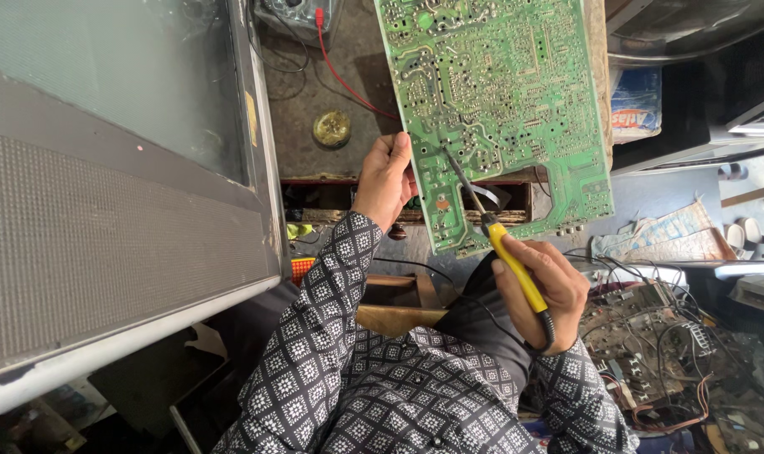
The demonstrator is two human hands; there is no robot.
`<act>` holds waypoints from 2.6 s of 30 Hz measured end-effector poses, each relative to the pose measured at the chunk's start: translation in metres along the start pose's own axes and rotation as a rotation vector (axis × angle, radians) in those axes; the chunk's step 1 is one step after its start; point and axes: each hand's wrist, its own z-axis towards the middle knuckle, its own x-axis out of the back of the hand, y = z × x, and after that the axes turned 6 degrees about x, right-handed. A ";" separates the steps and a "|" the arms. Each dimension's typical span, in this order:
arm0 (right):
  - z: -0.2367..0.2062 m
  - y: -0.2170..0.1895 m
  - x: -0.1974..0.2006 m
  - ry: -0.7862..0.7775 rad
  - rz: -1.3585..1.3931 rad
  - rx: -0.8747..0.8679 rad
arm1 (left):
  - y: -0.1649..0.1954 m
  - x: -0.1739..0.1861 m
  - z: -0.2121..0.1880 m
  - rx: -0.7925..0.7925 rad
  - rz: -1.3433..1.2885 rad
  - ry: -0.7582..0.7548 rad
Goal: The person holds a green circuit board and uses a soldering iron to apply heat to various solder joints. The person repeatedly moves the iron across different points on the board while holding it steady with the other hand.
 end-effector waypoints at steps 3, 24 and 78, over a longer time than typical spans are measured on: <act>-0.004 0.014 -0.004 0.067 0.158 -0.108 | 0.001 0.000 -0.001 0.025 -0.005 0.011; -0.014 0.036 -0.006 0.190 0.420 -0.364 | 0.006 -0.005 -0.003 0.024 -0.046 -0.012; -0.021 0.036 -0.011 0.268 0.533 -0.309 | 0.004 -0.002 -0.003 0.025 -0.014 0.000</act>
